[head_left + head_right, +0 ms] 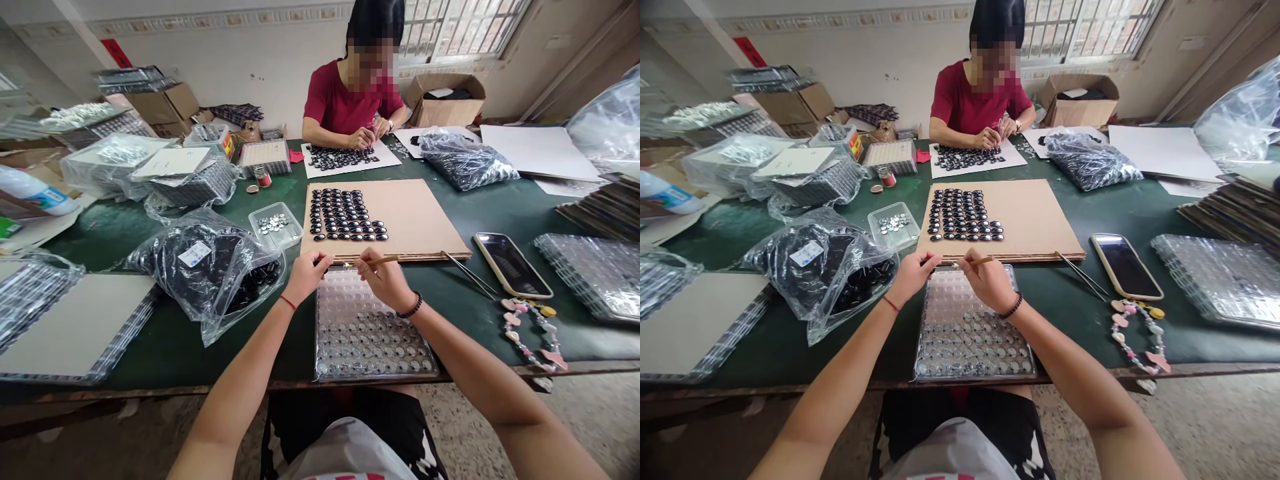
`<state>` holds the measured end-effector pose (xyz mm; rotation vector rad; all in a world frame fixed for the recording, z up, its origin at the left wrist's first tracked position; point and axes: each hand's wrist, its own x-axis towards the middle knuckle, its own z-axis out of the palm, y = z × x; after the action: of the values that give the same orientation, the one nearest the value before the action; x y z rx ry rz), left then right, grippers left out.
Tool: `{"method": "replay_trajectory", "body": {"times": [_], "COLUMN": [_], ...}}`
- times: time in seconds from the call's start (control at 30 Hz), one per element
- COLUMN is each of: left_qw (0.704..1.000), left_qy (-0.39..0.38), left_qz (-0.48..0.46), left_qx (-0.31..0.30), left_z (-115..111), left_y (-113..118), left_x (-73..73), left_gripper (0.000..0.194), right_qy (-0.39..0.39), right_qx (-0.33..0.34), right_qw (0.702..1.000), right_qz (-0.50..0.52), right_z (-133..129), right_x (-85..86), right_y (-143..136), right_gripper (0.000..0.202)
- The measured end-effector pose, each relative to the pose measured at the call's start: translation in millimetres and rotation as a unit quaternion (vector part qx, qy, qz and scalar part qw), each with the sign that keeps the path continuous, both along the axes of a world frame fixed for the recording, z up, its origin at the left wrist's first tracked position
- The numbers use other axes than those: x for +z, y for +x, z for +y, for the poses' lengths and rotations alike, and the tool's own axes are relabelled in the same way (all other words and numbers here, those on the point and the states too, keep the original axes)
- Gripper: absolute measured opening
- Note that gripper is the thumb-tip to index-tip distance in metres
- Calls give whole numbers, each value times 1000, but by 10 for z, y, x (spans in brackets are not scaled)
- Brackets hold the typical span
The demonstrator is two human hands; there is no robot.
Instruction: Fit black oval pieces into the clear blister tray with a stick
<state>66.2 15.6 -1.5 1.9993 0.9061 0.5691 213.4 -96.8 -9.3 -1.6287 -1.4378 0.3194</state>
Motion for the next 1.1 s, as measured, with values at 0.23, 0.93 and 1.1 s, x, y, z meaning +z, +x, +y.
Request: {"method": "replay_trajectory", "body": {"times": [0.23,0.93,1.1], "left_qw": [989,845,875], "left_qy": [-129,-390,-361], "left_qz": [-66,-338,-305], "left_qx": [-40,141,107], "left_z": [-111,391,200], "left_y": [51,-90,-13], "left_x": [-33,-140,-140], "left_gripper": [48,34,39], "right_qy": [65,67,76], "right_qx": [15,41,32], "right_qw": [976,909,926], "right_qz": [206,410,369], "right_z": [26,42,37], "right_x": [12,60,53], "right_y": [-16,22,-7], "right_gripper": [25,24,25]}}
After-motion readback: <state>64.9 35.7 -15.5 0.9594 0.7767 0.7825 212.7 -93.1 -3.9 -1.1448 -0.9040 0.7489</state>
